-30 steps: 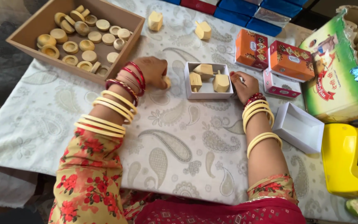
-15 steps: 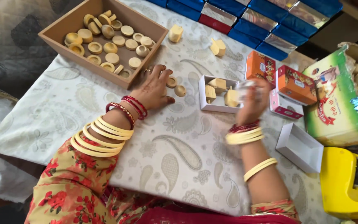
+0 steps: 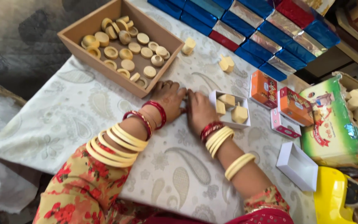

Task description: The person assembles small white cardboard boxes by folding them, places carved wooden objects into the boxes, and wipes the surfaces of several product boxes using a cloth.

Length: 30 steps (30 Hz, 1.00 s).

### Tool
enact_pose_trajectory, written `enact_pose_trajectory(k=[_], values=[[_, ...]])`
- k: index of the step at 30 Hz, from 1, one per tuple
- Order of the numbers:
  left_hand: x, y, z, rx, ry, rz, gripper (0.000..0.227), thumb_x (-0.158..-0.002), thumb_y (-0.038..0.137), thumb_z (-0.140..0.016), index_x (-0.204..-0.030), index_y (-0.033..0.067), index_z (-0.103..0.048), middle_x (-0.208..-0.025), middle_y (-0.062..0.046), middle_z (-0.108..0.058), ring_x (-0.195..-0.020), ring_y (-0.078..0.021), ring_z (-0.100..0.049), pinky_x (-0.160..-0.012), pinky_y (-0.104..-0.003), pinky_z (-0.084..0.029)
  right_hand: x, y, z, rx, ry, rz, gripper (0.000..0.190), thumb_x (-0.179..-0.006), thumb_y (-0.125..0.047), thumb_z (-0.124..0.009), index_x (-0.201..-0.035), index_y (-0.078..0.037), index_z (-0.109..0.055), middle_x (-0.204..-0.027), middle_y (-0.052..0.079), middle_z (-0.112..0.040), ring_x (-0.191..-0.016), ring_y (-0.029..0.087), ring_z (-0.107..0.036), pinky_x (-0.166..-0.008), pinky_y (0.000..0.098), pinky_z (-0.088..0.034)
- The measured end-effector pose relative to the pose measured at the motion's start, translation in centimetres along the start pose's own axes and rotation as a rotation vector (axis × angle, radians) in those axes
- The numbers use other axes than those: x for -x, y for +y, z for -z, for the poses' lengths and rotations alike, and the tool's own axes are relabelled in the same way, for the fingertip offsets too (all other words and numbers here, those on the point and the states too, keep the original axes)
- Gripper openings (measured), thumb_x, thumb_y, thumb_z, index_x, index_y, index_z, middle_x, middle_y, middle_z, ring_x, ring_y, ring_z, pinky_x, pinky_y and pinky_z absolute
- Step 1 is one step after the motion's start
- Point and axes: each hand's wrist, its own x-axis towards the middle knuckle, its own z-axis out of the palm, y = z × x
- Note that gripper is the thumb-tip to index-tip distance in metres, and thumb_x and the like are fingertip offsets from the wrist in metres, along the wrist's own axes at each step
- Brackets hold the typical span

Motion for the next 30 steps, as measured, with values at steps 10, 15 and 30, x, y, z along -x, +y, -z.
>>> enact_pose_trajectory(k=[10, 15, 30], values=[[0.8, 3.5, -0.4, 0.111, 0.053, -0.203, 0.053, -0.077, 0.029, -0.077, -0.122, 0.0051, -0.062, -0.119, -0.014, -0.058, -0.121, -0.0346, -0.052, -0.094, -0.051, -0.041, 3.2, 1.5, 2.1, 0.042, -0.137, 0.008, 0.027, -0.089, -0.001, -0.058, -0.115, -0.001, -0.063, -0.118, 0.014, -0.063, -0.105, 0.031, -0.065, -0.086, 0.0388, -0.054], [0.1, 4.6, 0.2, 0.226, 0.038, -0.062, 0.059, -0.070, 0.026, -0.080, -0.124, 0.0072, -0.064, -0.118, -0.013, -0.057, -0.115, -0.0366, -0.052, -0.093, -0.051, -0.040, 2.0, 1.9, 3.5, -0.075, -0.089, 0.003, 0.027, -0.078, 0.000, -0.065, -0.106, 0.001, -0.063, -0.099, 0.015, -0.061, -0.092, 0.035, -0.064, -0.077, 0.0428, -0.052], [-1.2, -0.1, -1.3, 0.213, 0.090, -0.040, 0.039, -0.069, 0.026, -0.084, -0.106, 0.0183, -0.077, -0.125, -0.007, -0.056, -0.123, -0.0326, -0.047, -0.099, -0.056, -0.033, 0.1, 0.7, 4.7, -0.211, -0.192, 0.148, 0.038, -0.084, 0.001, -0.065, -0.122, 0.000, -0.064, -0.118, 0.016, -0.063, -0.110, 0.036, -0.061, -0.094, 0.0432, -0.051]])
